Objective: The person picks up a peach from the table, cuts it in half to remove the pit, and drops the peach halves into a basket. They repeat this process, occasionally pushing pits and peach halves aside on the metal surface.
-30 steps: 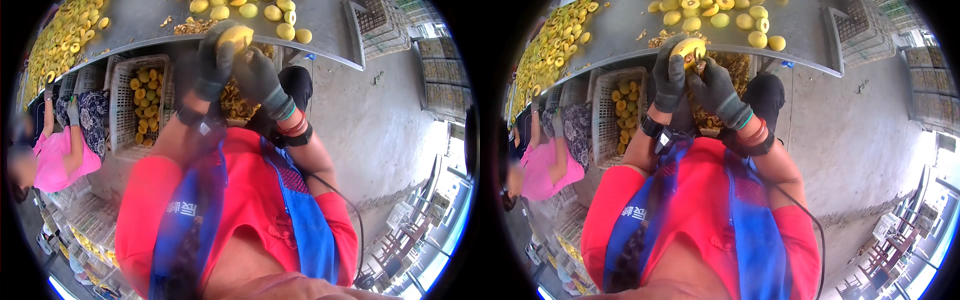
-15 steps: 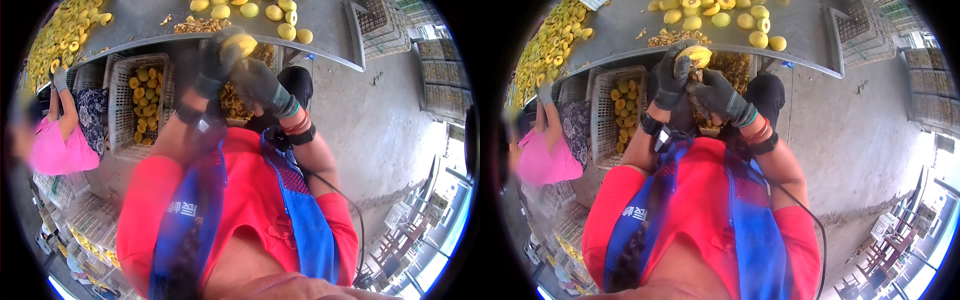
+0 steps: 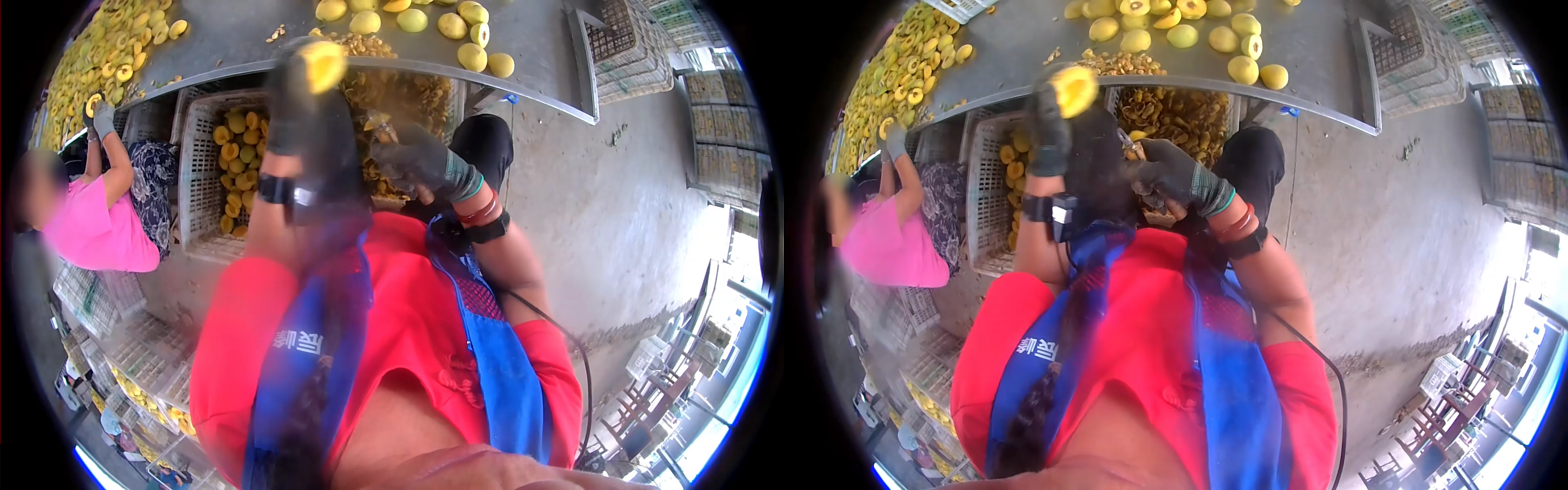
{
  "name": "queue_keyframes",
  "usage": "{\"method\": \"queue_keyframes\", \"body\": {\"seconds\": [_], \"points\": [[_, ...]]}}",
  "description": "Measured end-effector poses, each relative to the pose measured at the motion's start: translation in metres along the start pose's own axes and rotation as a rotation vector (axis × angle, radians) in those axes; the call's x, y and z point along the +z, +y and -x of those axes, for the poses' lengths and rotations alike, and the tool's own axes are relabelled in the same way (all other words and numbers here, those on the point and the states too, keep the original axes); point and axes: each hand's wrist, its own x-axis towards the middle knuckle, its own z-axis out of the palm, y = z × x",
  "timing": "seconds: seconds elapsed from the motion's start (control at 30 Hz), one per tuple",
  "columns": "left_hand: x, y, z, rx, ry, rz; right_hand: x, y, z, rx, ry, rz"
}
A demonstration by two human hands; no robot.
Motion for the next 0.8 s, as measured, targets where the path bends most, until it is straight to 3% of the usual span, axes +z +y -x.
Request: {"method": "queue_keyframes", "body": {"seconds": [0.03,0.07,0.13,0.23,0.33,0.47,0.57,0.63,0.8], "points": [[-0.019,-0.022,-0.007,0.108,0.135,-0.361,0.001,-0.001,0.002,0.015,0.061,0.026],[-0.037,-0.023,-0.012,0.002,0.247,-0.454,0.002,-0.002,0.004,0.027,0.124,0.051],[-0.077,-0.055,-0.021,0.030,0.279,-0.853,0.003,0.001,0.006,0.061,0.166,0.053],[-0.087,-0.084,-0.036,0.263,0.308,-1.051,0.002,0.008,0.001,0.102,0.215,0.059],[-0.039,-0.100,-0.066,0.117,0.048,-0.960,0.005,0.013,-0.008,0.071,0.302,0.107],[0.057,-0.092,-0.107,-0.326,-0.404,-1.003,0.005,0.004,-0.003,0.072,0.266,0.168],[0.103,-0.125,-0.115,-0.245,-0.518,-1.045,-0.002,0.020,-0.008,0.075,0.333,0.206],[0.131,-0.176,-0.112,-0.212,-0.515,-1.108,-0.004,0.028,-0.010,-0.004,0.368,0.232],[0.139,-0.174,-0.126,-0.287,-0.666,-1.072,-0.013,0.035,-0.007,0.034,0.377,0.155]]}}
